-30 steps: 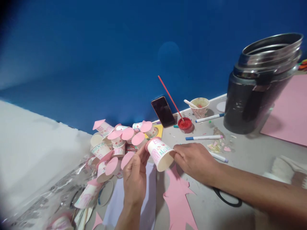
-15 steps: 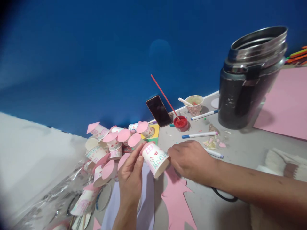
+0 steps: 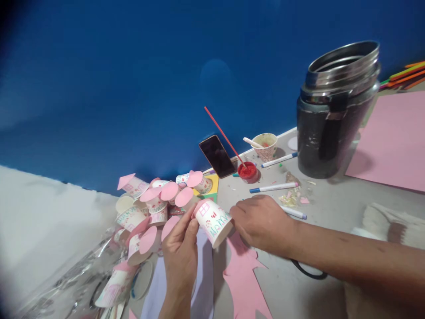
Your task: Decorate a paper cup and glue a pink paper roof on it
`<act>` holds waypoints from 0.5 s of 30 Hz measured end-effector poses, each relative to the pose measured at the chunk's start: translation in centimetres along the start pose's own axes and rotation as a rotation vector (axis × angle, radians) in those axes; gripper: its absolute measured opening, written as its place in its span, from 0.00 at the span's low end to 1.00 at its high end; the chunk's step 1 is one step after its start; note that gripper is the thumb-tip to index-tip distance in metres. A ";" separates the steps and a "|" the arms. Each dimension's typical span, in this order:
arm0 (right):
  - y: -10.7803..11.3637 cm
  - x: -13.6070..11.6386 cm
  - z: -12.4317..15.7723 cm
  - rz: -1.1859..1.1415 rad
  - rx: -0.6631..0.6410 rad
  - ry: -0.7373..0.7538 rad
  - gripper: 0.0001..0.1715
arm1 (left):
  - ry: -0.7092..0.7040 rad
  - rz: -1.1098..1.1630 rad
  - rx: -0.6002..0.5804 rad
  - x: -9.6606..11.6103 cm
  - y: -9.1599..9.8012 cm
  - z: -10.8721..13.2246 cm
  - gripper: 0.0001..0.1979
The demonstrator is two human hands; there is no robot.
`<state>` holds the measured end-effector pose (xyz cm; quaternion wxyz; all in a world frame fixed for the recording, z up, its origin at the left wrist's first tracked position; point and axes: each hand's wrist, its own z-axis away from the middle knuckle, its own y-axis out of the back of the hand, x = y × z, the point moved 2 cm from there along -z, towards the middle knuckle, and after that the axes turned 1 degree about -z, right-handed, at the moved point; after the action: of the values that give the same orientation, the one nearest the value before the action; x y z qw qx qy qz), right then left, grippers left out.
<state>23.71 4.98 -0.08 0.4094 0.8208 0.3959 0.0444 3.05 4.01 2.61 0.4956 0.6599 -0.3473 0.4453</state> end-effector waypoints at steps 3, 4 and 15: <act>-0.2 0.1 0.1 -0.003 0.014 -0.009 0.17 | -0.006 0.017 -0.008 -0.1 0.0 0.1 0.19; -0.3 0.2 0.2 -0.005 0.017 -0.012 0.17 | -0.008 0.038 -0.014 -0.1 0.0 0.1 0.19; -0.6 0.7 0.6 -0.021 0.023 0.017 0.20 | -0.101 0.392 -0.316 -0.6 0.5 -0.5 0.25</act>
<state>24.07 5.33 -1.10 0.3971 0.8209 0.4082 0.0424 2.25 4.31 2.32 0.4791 0.5157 -0.5581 0.4394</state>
